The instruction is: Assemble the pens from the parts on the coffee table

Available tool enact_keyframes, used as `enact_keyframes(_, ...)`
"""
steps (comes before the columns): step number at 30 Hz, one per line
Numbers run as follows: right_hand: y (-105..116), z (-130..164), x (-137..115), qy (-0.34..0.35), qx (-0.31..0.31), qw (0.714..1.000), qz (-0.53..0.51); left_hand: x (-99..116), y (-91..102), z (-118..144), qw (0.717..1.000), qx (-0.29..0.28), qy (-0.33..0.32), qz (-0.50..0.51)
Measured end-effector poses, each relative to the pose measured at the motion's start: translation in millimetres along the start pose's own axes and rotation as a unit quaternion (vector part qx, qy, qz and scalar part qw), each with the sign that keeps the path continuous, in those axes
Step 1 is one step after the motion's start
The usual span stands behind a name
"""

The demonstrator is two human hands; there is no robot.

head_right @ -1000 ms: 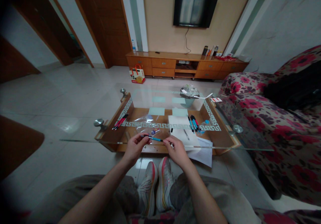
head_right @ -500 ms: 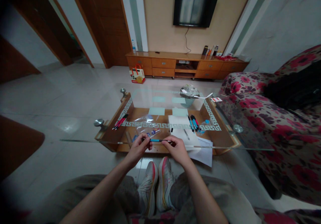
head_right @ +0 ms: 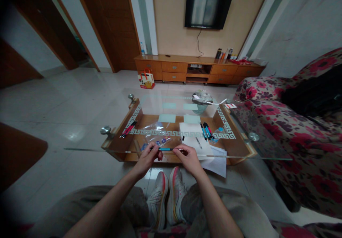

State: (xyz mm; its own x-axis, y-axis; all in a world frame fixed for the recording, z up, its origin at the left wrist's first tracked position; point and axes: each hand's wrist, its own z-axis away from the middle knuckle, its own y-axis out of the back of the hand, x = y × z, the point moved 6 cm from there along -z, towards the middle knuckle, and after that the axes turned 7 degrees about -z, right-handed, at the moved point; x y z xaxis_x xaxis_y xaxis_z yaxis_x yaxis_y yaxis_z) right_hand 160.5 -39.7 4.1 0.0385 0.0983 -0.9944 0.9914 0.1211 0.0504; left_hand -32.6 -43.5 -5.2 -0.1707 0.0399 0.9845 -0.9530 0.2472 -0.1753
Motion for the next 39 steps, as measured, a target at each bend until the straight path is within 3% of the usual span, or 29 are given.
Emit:
enact_keyframes(8, -2.4, 1.3, 0.7, -0.007, -0.007, 1.0, -0.014, -1.6, -1.8, 0.7, 1.0, -0.003, 0.003, 0.024)
enact_keyframes(16, 7.4, -1.9, 9.2, -0.022, 0.041, 0.998, -0.046, 0.4, 3.6, -2.5, 0.996, 0.027, 0.017, -0.078)
enact_keyframes(18, 9.1, -2.3, 10.2, -0.02, 0.052, 0.997, -0.052, -4.4, 1.2, -2.4, 0.996, 0.002, 0.029, -0.081)
enact_keyframes(23, 6.6, -2.4, 6.0, -0.001, 0.046, 0.997, -0.055, -15.7, -16.6, 2.9, 0.983, -0.135, 0.067, -0.106)
enact_keyframes(27, 1.8, -1.1, 4.8, -0.026, 0.034, 0.997, -0.071, -16.1, -25.3, 7.6, 0.964, -0.206, 0.059, -0.157)
enact_keyframes(35, -2.0, 0.0, 6.6, -0.019, 0.013, 0.999, -0.049, -25.7, -19.7, 6.2, 0.963, -0.184, 0.052, -0.191)
enact_keyframes(39, 6.2, -3.0, 12.3, -0.005, 0.038, 0.999, 0.006, -27.8, -19.4, 4.6, 0.965, -0.175, 0.056, -0.186)
